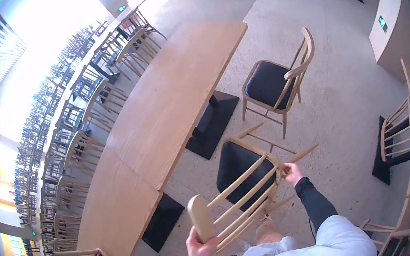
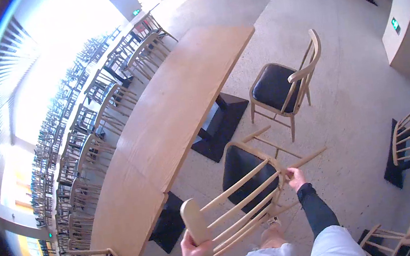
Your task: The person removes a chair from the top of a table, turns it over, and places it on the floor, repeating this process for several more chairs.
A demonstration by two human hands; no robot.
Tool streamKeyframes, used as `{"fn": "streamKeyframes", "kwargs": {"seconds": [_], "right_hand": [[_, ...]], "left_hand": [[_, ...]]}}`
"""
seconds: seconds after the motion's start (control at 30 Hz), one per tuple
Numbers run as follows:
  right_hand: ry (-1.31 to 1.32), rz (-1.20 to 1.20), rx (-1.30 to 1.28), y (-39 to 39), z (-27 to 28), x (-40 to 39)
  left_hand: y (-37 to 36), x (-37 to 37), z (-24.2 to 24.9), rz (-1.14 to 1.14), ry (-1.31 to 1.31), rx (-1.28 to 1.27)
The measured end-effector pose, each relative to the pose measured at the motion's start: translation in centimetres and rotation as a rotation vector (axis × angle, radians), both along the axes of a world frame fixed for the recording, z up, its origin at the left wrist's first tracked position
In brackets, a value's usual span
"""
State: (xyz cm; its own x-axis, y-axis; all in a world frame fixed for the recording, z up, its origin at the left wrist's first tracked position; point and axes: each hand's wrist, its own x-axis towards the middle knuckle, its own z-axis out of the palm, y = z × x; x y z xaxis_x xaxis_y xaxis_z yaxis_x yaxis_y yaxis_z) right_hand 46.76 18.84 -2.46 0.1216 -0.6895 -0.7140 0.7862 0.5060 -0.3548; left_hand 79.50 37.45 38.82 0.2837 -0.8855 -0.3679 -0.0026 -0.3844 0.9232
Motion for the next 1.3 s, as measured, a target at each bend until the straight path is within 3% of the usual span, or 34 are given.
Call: {"fn": "streamKeyframes", "kwargs": {"seconds": [0.07, 0.17, 0.27, 0.3, 0.4, 0.47, 0.53, 0.6, 0.67, 0.73, 0.8, 0.87, 0.93, 0.97, 1.07, 1.13, 1.23, 1.3], "right_hand": [[-0.003, 0.009, -0.002, -0.7, -1.6, 1.2], [0.188, 0.076, -0.091, -0.4, 0.4, 3.7], [0.092, -0.010, -0.074, -0.3, 1.8, 5.7], [0.173, 0.022, -0.086, -0.3, 2.8, 5.9], [0.040, -0.045, -0.135, -0.8, 1.7, 6.7], [0.007, -0.095, -0.059, -1.1, 0.0, 7.2], [-0.011, -0.138, -0.148, -0.7, -4.1, 7.3], [0.035, -0.082, -0.163, -1.2, -3.4, 7.1], [0.082, -0.030, -0.185, -1.8, -0.3, 7.3], [0.224, 0.118, -0.209, -1.8, 8.2, 8.1], [0.289, 0.191, -0.012, -1.1, 18.4, 9.0], [-0.043, 0.143, -0.111, 1.2, 21.0, 9.2], [-0.121, 0.158, -0.126, 2.0, 26.5, 8.7], [-0.216, 0.170, -0.137, 2.3, 28.2, 8.5], [-0.125, 0.162, -0.230, 2.1, 27.1, 7.9], [-0.132, 0.192, -0.156, 1.9, 26.6, 7.5], [-0.182, 0.151, -0.058, -0.2, 26.7, 6.9], [-0.247, 0.107, -0.068, -1.8, 25.3, 5.4]], "left_hand": [[-1.7, -1.6, -1.4, -0.070, -0.033, 0.044], [-4.6, -4.2, -2.7, -0.123, -0.087, -0.001], [-6.8, -4.5, -3.5, -0.196, -0.080, 0.003], [-7.5, -4.6, -3.5, -0.205, -0.093, 0.003], [-9.0, -5.3, -4.3, -0.284, -0.223, 0.001], [-9.2, -5.3, -5.5, -0.315, -0.107, 0.032], [-10.2, -6.4, -4.8, -0.305, -0.045, 0.047], [-10.9, -6.9, -4.8, -0.372, -0.057, 0.063], [-11.5, -7.7, -4.8, -0.378, 0.025, 0.052], [-12.1, -8.6, -4.9, -0.381, 0.109, 0.030], [-12.6, -10.1, -5.6, -0.390, 0.225, 0.038], [-12.9, -11.7, -6.0, -0.430, 0.198, 0.010], [-12.7, -12.8, -7.3, -0.475, 0.200, 0.007], [-12.6, -13.2, -7.6, -0.508, 0.162, -0.052], [-12.3, -12.7, -7.5, -0.630, 0.261, -0.089], [-11.4, -11.3, -7.1, -0.601, 0.380, -0.098], [-10.2, -7.0, -8.1, -0.704, -0.302, -0.291], [-7.3, -2.5, -11.5, -0.582, -0.477, -0.066]]}}
